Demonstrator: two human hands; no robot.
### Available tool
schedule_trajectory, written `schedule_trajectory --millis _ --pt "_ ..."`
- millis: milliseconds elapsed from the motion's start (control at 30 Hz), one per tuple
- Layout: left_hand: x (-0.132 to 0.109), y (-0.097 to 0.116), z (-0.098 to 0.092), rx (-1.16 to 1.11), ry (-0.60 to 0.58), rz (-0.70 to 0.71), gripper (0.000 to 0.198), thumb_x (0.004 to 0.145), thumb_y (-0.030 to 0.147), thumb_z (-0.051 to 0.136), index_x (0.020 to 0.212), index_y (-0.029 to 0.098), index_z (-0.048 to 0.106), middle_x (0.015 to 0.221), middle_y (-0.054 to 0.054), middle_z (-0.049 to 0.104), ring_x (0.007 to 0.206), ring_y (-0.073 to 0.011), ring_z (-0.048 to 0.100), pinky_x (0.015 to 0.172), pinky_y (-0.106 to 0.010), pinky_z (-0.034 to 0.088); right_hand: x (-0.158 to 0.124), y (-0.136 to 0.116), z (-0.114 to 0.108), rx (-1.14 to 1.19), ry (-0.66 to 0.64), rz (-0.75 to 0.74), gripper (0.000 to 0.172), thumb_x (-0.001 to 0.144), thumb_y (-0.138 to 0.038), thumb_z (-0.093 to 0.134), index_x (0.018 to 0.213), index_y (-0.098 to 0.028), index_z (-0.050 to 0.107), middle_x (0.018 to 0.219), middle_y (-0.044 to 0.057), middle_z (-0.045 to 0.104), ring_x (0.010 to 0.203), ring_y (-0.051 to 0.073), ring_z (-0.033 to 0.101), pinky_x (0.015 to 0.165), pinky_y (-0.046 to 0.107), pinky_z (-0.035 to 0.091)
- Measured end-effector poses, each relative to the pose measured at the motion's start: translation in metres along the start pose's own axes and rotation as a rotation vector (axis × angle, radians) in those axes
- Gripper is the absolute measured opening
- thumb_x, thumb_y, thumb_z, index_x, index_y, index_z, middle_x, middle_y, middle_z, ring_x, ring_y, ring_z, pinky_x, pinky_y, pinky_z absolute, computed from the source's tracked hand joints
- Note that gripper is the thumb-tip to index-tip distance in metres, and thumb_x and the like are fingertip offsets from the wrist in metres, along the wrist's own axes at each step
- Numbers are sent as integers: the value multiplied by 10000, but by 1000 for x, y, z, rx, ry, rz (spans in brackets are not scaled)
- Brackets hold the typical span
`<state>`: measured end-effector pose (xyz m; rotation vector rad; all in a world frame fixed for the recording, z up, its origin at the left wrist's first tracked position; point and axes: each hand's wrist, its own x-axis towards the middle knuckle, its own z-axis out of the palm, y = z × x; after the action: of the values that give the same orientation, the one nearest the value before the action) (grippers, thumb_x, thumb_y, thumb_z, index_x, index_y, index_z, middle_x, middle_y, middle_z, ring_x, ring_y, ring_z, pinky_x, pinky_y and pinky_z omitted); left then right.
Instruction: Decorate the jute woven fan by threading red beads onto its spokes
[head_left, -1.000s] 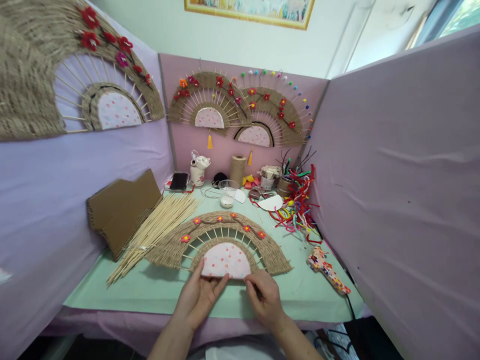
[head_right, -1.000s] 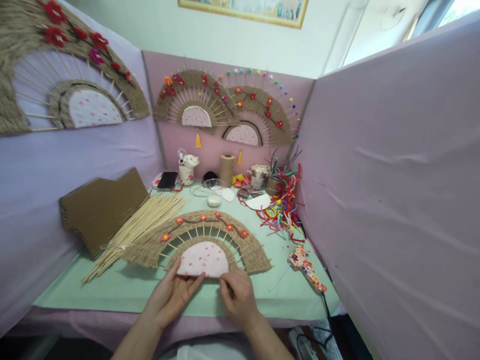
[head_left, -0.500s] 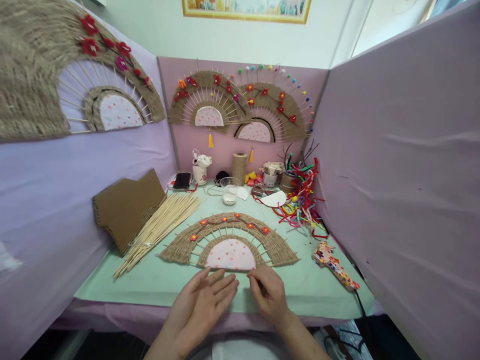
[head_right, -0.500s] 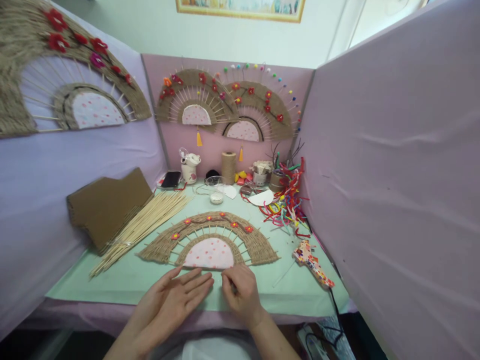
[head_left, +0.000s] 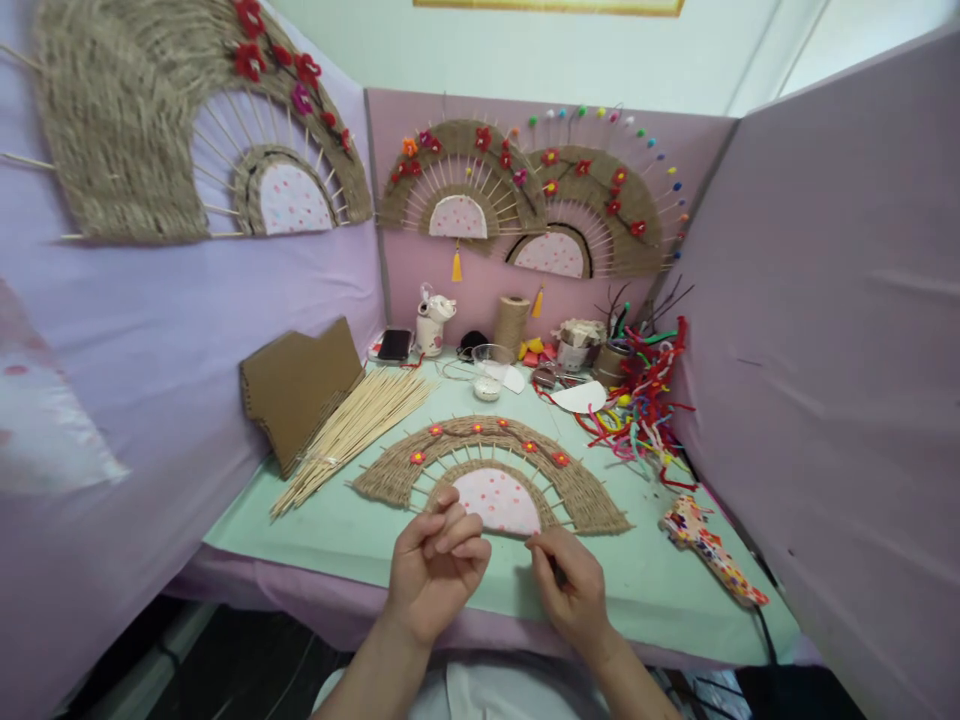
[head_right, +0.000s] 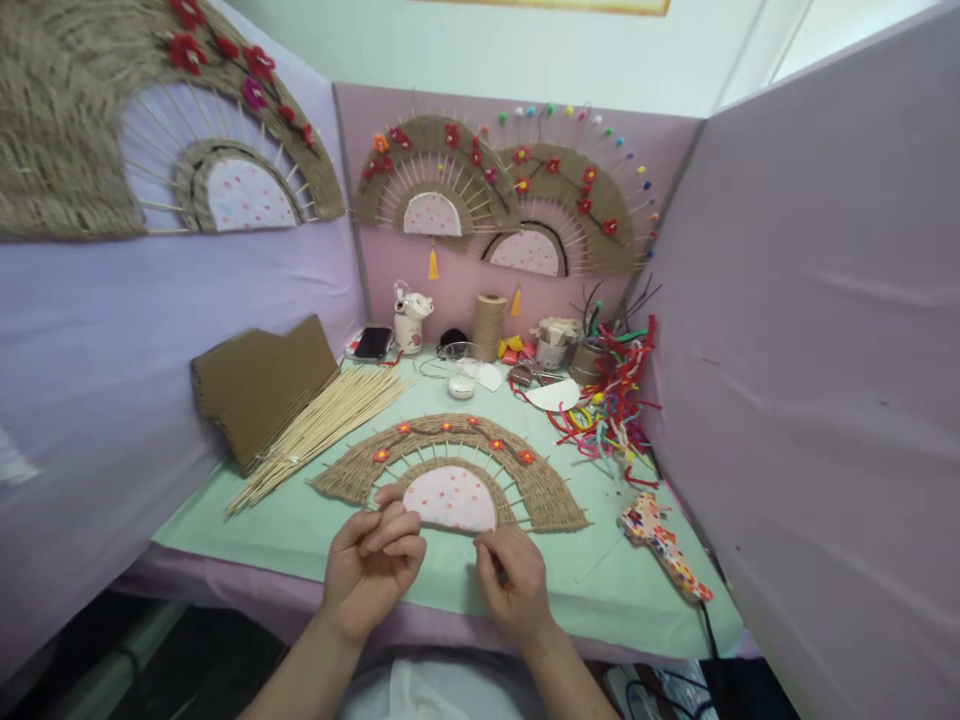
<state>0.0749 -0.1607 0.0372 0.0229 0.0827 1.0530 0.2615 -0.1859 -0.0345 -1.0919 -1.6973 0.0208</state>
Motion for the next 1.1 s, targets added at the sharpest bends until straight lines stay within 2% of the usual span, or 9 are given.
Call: schedule_trajectory --millis 200,367,433,533,633,733,833,1000,1100 --pt "2 -6 -11 -4 29 -23 202 666 41 578 782 184 493 483 90 267 465 -53 378 530 -192 329 1 0 -2 -3 -27 19 134 870 -134 506 828 -199 616 648 19 615 583 142 556 557 278 422" --pt "4 -6 -16 45 -27 -53 216 639 35 614 790 168 535 509 80 278 515 -58 390 574 -200 332 -2 -2 -2 62 -13 71 121 873 -157 527 837 -206 632 656 19 611 588 147 545 568 289 421" --pt "5 -7 -19 109 -43 -60 213 648 48 626 810 166 555 519 74 281 535 -67 395 587 -210 332 -1 -9 -1 175 43 203 123 888 -216 532 830 -208 640 657 21 605 578 149 531 553 290 417" --pt "5 -9 -23 187 -43 -71 164 687 101 652 818 163 575 516 71 260 559 -83 399 592 -218 328 8 -24 2 575 164 553 244 931 -335 463 748 -222 578 543 -24 467 495 132 424 480 272 363" --pt "6 -14 -26 294 -35 -81 120 739 185 689 774 157 578 500 70 255 571 -91 401 600 -223 327 22 -37 5 1058 113 821 317 935 -428 384 687 -242 446 518 -65 294 456 121 275 452 264 330" --pt "7 -20 -27 412 -20 -76 186 774 223 705 697 155 550 489 65 288 577 -95 404 608 -232 325 31 -41 5 1258 99 949 341 900 -458 422 642 -242 373 531 -71 244 461 113 196 433 254 288" --pt "8 -25 -29 456 -4 -74 218 791 217 696 655 153 538 485 60 316 574 -99 402 598 -234 315 32 -38 5 1292 131 975 355 890 -460 445 626 -242 356 521 -74 231 461 111 180 425 250 274" --pt "10 -30 -31 588 16 -26 381 806 289 681 513 159 473 471 40 369 546 -101 394 598 -250 326 28 -36 7 1281 81 884 430 915 -491 430 604 -239 273 530 -75 224 467 107 176 437 248 262" --pt "9 -31 -29 784 90 81 220 772 258 709 636 166 563 561 21 496 576 -105 430 610 -244 335 24 -37 7 1286 48 847 461 903 -465 492 573 -221 282 530 -70 264 465 92 192 458 247 272"
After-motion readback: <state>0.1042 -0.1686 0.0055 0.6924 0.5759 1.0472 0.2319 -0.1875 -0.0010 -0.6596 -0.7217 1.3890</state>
